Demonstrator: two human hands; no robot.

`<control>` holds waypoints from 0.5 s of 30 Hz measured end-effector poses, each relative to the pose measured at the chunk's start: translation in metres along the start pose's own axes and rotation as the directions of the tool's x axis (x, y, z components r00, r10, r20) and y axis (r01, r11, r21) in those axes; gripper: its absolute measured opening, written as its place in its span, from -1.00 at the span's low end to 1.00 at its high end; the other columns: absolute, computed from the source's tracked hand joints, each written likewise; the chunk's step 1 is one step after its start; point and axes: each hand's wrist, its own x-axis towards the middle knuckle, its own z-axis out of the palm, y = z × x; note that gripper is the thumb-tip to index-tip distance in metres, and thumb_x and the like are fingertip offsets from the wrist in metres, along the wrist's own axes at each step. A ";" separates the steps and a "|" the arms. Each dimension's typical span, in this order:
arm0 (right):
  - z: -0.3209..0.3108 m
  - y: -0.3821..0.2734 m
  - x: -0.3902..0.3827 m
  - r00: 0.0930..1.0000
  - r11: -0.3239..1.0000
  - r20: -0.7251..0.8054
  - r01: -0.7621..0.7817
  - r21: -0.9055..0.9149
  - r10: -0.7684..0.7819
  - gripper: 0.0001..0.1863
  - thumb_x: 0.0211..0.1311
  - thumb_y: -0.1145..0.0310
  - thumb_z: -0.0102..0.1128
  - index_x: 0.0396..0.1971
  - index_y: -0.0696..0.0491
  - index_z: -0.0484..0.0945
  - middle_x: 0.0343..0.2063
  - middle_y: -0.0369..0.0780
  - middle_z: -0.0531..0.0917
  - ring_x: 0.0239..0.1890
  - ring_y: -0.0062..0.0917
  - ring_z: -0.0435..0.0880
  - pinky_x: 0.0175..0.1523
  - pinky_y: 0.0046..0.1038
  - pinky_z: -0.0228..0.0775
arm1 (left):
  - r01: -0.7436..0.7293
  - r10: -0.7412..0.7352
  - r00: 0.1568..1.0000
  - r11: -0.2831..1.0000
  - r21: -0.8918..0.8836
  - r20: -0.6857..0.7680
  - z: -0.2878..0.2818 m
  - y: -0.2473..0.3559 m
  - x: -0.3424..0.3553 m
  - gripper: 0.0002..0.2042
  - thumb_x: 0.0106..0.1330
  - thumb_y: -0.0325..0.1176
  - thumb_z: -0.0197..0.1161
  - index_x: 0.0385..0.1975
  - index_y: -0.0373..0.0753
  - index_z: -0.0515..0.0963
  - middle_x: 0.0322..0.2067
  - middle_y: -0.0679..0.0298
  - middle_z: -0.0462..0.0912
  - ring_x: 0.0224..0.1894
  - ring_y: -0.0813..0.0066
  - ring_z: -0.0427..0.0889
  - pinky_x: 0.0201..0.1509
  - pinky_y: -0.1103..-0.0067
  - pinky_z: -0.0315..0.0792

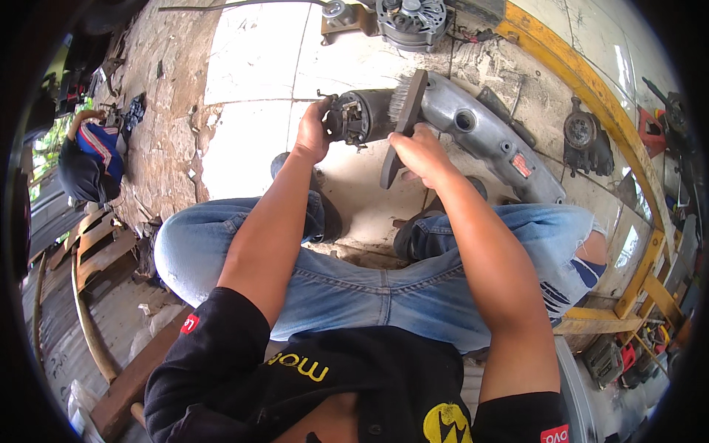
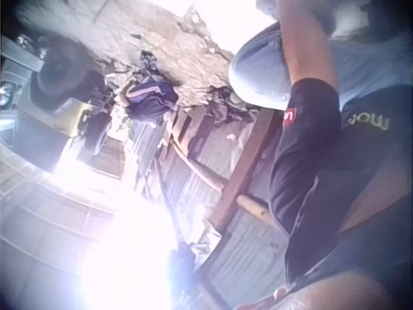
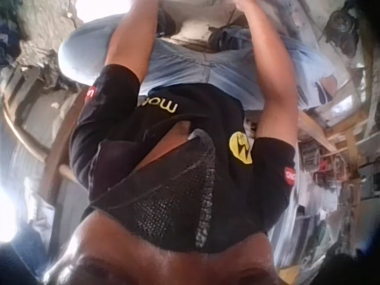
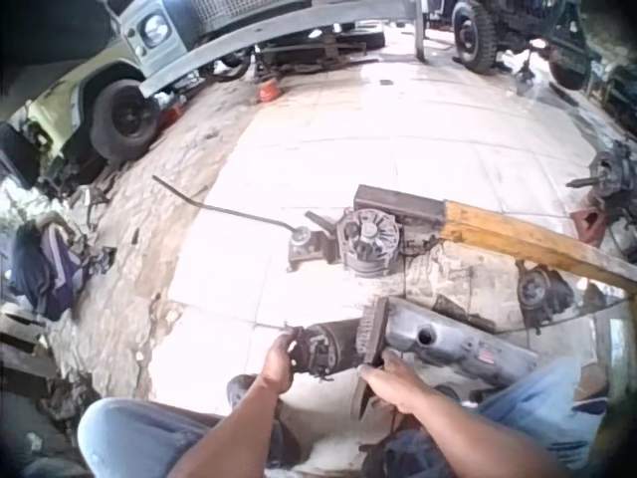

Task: The person sits on the floor and cleans a cylindrical motor component using a wire brush and a metal rod. They scrub the exterior and interior surfaces, rotate the part to access different areas, and scrape the inside with the rod.

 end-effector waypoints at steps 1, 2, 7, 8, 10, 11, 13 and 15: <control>-0.003 -0.003 -0.002 0.999 1.000 -0.025 0.022 -0.015 -0.022 -0.49 0.27 0.17 0.13 0.05 0.25 0.35 -0.07 -0.02 0.55 -0.07 -0.21 0.62 -0.21 -0.12 0.63 | 0.011 -0.011 1.000 1.000 0.002 0.003 0.000 0.000 0.000 -0.53 0.43 -0.10 -0.03 0.21 -0.25 0.40 0.08 0.23 0.50 0.03 0.33 0.51 0.07 0.37 0.45; -0.005 -0.005 -0.003 0.998 0.999 -0.052 0.043 -0.029 -0.045 -0.49 0.26 0.17 0.13 0.04 0.26 0.36 -0.08 -0.02 0.55 -0.09 -0.21 0.63 -0.23 -0.13 0.64 | 0.023 -0.023 1.000 1.000 0.006 0.008 0.002 0.001 -0.001 -0.53 0.42 -0.09 -0.02 0.21 -0.24 0.39 0.08 0.23 0.50 0.03 0.33 0.51 0.08 0.37 0.45; -0.012 -0.013 -0.008 0.989 0.979 -0.139 0.020 -0.205 -0.049 -0.47 0.24 0.16 0.13 0.05 0.27 0.37 -0.11 -0.03 0.60 -0.13 -0.25 0.67 -0.28 -0.21 0.67 | -0.032 0.023 0.998 0.987 0.157 0.060 0.002 0.001 -0.002 -0.12 0.24 -0.02 0.25 0.43 -0.42 0.03 0.36 -0.10 0.23 0.38 0.14 0.28 0.44 0.41 0.11; -0.014 -0.013 -0.008 0.987 0.977 -0.154 0.005 -0.213 -0.038 -0.47 0.23 0.16 0.13 0.05 0.27 0.37 -0.11 -0.03 0.61 -0.14 -0.26 0.67 -0.29 -0.21 0.67 | -0.025 0.013 0.998 0.985 0.173 0.068 0.004 0.003 -0.005 -0.08 0.21 0.00 0.29 0.42 -0.44 0.02 0.35 -0.12 0.23 0.37 0.12 0.28 0.44 0.40 0.12; -0.020 -0.013 -0.007 0.983 0.973 -0.185 -0.027 -0.227 -0.016 -0.46 0.22 0.16 0.13 0.05 0.27 0.38 -0.12 -0.04 0.61 -0.15 -0.26 0.67 -0.30 -0.21 0.66 | -0.010 -0.007 0.997 0.979 0.205 0.083 0.007 0.006 -0.007 0.00 0.15 0.04 0.37 0.41 -0.48 0.01 0.33 -0.16 0.24 0.37 0.09 0.28 0.44 0.37 0.14; -0.023 -0.014 -0.007 0.978 0.980 -0.206 -0.025 -0.198 -0.017 -0.47 0.22 0.17 0.13 0.05 0.27 0.38 -0.13 -0.04 0.61 -0.17 -0.27 0.67 -0.31 -0.21 0.66 | -0.028 0.006 0.995 0.974 0.226 0.098 0.005 0.005 -0.007 0.04 0.10 0.05 0.42 0.40 -0.51 0.00 0.31 -0.19 0.25 0.36 0.08 0.28 0.43 0.35 0.16; -0.031 -0.015 -0.007 0.969 0.990 -0.247 -0.018 -0.138 -0.017 -0.47 0.21 0.17 0.14 0.04 0.27 0.40 -0.16 -0.04 0.60 -0.21 -0.27 0.67 -0.32 -0.21 0.65 | -0.066 0.032 0.991 0.961 0.269 0.127 0.000 0.003 -0.003 0.14 0.00 0.08 0.52 0.38 -0.58 -0.02 0.27 -0.24 0.28 0.35 0.05 0.30 0.42 0.33 0.20; -0.044 -0.009 0.001 0.957 0.996 -0.290 -0.018 -0.090 -0.009 -0.48 0.21 0.17 0.14 0.01 0.29 0.41 -0.19 -0.04 0.60 -0.24 -0.28 0.66 -0.32 -0.20 0.65 | -0.129 0.072 0.984 0.915 0.382 0.161 0.001 0.003 -0.001 0.15 0.00 0.02 0.56 0.36 -0.62 -0.05 0.22 -0.22 0.33 0.26 0.10 0.41 0.29 0.35 0.36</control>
